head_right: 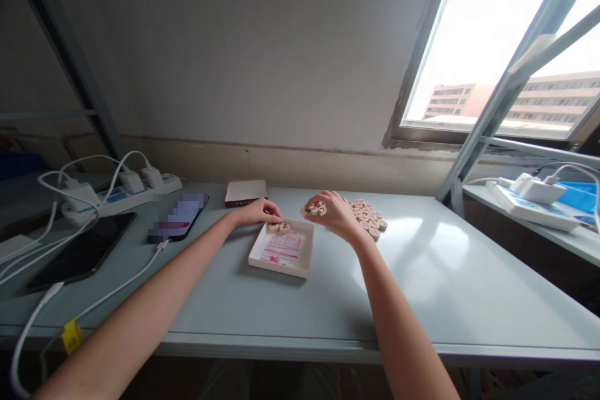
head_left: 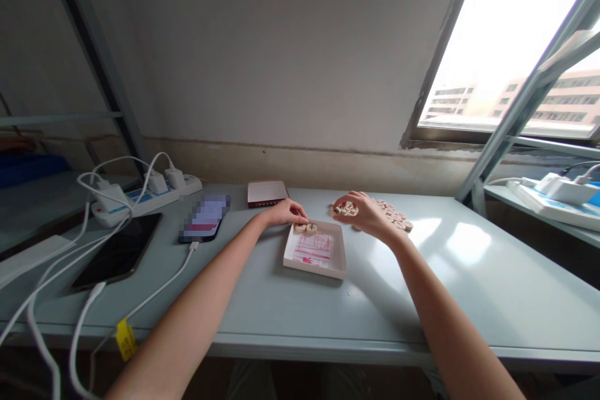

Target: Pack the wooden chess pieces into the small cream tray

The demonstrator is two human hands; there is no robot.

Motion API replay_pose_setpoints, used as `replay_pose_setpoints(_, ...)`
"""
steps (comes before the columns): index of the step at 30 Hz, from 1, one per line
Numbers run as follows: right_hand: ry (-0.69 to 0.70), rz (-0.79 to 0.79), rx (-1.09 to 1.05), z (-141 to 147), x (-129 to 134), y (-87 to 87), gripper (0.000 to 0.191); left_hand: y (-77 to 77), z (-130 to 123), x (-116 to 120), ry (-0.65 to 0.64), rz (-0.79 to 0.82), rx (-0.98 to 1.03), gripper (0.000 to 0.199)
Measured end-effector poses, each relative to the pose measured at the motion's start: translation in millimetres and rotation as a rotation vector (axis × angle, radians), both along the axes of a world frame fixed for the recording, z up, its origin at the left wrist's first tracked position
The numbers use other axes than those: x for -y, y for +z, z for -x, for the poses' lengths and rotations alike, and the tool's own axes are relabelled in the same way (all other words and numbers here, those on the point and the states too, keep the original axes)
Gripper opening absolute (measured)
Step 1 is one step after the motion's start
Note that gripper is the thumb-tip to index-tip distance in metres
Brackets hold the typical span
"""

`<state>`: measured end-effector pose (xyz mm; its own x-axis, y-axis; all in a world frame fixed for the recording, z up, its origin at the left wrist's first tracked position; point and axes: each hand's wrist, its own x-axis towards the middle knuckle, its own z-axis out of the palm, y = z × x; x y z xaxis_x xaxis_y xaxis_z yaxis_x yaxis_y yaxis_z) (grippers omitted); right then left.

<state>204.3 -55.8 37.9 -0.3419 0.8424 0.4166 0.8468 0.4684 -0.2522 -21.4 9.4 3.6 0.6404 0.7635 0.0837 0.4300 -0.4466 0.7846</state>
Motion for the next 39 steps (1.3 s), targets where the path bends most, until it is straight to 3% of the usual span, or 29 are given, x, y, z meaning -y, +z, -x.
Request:
replay_pose_setpoints(4,0.198,0.091,0.105,17.2,1.7,-7.5,0.012,-2.2,-0.2,-2.1,-0.012,-0.015,0.006,0.026)
replay_pose_setpoints(17,0.164,0.005,0.25,24.0,5.8,-11.5,0.014,-4.2,1.3,-4.9,-0.013,-0.018,-0.029,0.03)
replay_pose_setpoints(22,0.157,0.073,0.179,24.4,9.0,-5.9,0.019,1.6,1.4,-0.6,-0.037,-0.029,-0.058,0.03)
replay_pose_setpoints(24,0.113,0.086,0.135,16.3,8.4,-0.6,0.02,3.1,1.9,0.6,-0.04,-0.012,-0.067,0.03)
replay_pose_setpoints(26,-0.021,0.047,0.124,3.0,5.8,2.6,0.017,3.3,2.1,1.3,-0.048,0.017,-0.061,0.032)
replay_pose_setpoints(30,-0.262,0.083,0.246,-24.6,-2.2,-1.8,0.012,1.6,0.9,2.0,-0.029,0.051,-0.015,0.053)
replay_pose_setpoints(32,-0.277,0.159,0.3,-31.7,-5.0,-6.3,0.013,1.9,-0.4,3.0,-0.024,0.042,-0.039,0.058)
replay_pose_setpoints(39,-0.262,0.177,0.259,-31.5,-6.1,-5.4,0.009,7.3,-3.2,7.1,-0.081,0.01,-0.116,0.037)
